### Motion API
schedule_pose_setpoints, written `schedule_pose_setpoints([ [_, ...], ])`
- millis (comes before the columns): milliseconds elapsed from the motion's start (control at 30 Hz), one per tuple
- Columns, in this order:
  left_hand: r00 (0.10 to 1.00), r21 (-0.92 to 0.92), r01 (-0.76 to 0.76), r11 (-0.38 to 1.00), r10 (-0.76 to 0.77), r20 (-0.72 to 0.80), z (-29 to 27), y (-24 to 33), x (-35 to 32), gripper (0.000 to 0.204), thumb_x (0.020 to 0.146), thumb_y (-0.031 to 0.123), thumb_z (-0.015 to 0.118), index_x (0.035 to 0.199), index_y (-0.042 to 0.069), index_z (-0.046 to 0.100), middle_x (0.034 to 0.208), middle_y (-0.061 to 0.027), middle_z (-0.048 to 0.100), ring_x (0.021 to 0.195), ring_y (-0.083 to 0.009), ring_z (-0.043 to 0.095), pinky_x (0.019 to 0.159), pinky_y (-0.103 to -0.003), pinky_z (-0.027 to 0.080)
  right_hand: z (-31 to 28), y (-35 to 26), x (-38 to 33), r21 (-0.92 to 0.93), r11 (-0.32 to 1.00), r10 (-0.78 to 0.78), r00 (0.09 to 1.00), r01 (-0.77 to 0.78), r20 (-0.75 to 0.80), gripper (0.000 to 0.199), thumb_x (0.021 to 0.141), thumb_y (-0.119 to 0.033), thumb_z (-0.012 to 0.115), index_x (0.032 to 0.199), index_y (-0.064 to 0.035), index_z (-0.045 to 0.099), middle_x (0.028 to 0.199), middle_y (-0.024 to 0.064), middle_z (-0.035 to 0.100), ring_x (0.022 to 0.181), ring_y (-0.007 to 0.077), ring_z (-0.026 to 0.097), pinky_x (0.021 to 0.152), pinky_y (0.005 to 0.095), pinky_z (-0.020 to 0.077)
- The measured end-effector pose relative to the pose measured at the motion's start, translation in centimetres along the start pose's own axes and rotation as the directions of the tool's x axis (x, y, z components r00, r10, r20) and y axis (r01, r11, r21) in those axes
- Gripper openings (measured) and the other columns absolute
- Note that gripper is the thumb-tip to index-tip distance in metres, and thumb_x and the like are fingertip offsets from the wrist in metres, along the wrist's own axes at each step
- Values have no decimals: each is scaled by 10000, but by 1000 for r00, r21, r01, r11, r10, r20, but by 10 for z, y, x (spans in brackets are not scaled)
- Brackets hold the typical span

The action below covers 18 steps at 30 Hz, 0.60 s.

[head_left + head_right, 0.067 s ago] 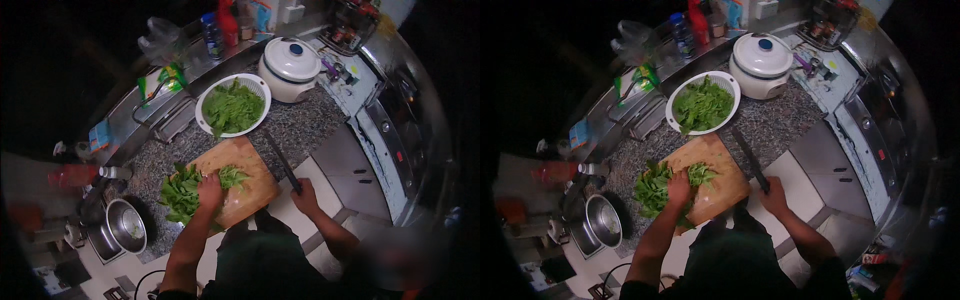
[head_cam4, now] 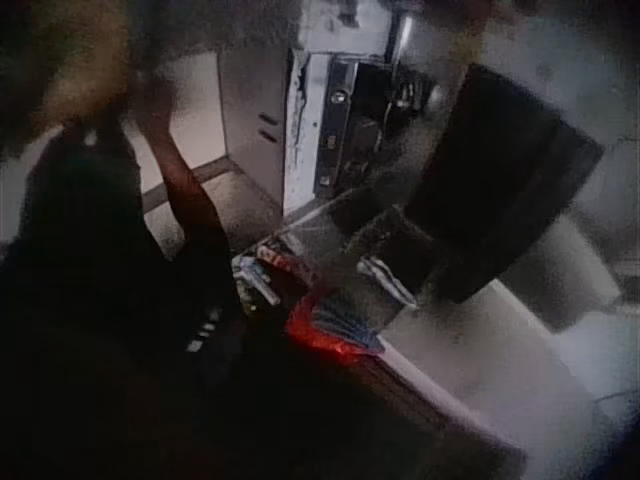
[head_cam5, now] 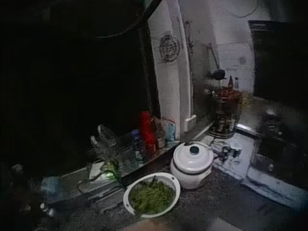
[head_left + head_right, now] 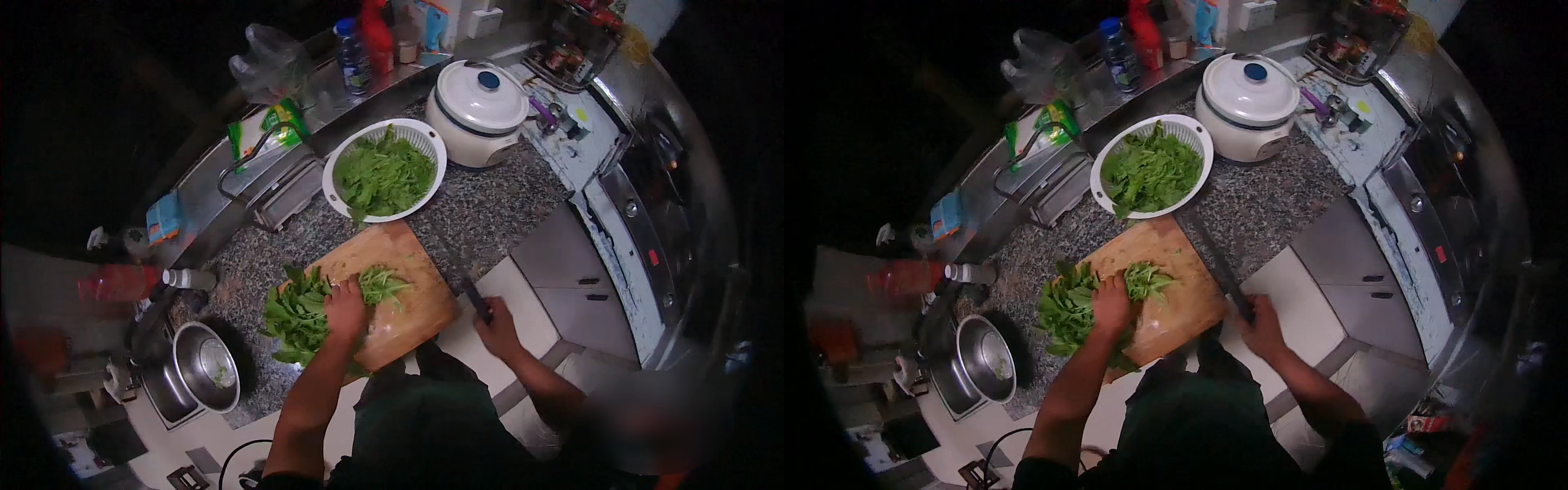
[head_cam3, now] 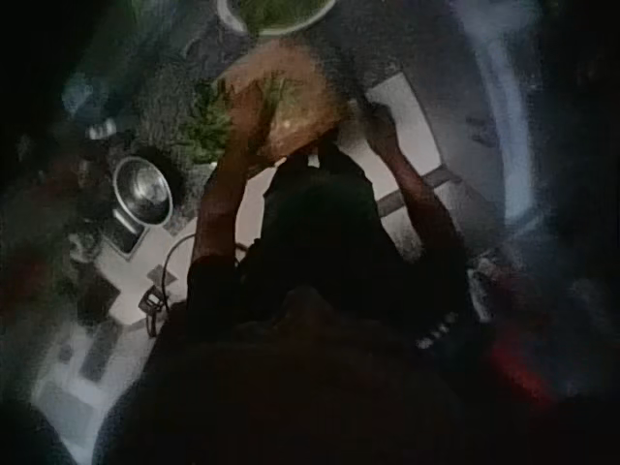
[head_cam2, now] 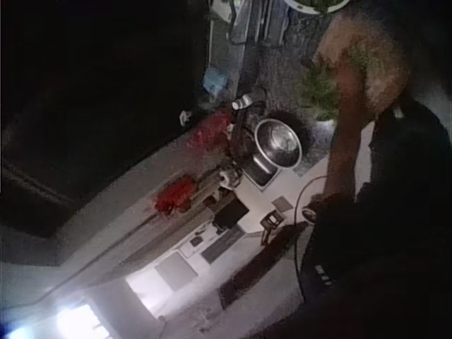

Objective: The person positions a cutting board on a kitchen counter, places greens on it, and chops them using a large knife. They transfer the chopped greens into a colander and a bowl.

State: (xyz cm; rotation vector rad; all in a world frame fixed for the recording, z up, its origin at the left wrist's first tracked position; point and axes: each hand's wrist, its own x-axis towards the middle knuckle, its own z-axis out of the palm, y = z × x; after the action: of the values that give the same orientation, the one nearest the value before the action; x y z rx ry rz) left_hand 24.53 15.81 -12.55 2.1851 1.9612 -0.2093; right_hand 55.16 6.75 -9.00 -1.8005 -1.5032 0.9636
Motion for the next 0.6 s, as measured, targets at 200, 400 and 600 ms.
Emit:
schedule_pose_setpoints([
  [200, 991, -37, 124, 992, -121, 63, -10, 8, 0, 777, 659, 418, 747, 1263, 51, 423, 1214, -98, 469, 1154, -288, 456, 887, -496, 438, 42, -79, -13, 135, 981, 98, 954, -141, 283, 321, 874, -239, 584, 1093, -16, 512, 914, 229, 607, 858, 389, 603, 732, 432, 471],
  [400, 972, 6, 141, 990, -139, 188, -11, 7, 8, 734, 684, 478, 721, 1218, 52, 450, 1202, -97, 466, 1160, -291, 444, 898, -508, 433, 84, -47, -2, 80, 988, 100, 940, -133, 327, 326, 958, -311, 471, 1089, -13, 500, 797, 147, 572, 746, 258, 576, 707, 376, 453],
  [600, 977, 24, 89, 996, -92, 191, -7, 7, 11, 710, 695, 511, 704, 1173, 41, 468, 1184, -119, 463, 1158, -301, 429, 898, -513, 429, 127, -5, 34, 117, 991, -85, 975, 62, 203, 315, 962, -286, 438, 1076, -7, 528, 797, 132, 576, 803, 274, 569, 736, 387, 436],
])
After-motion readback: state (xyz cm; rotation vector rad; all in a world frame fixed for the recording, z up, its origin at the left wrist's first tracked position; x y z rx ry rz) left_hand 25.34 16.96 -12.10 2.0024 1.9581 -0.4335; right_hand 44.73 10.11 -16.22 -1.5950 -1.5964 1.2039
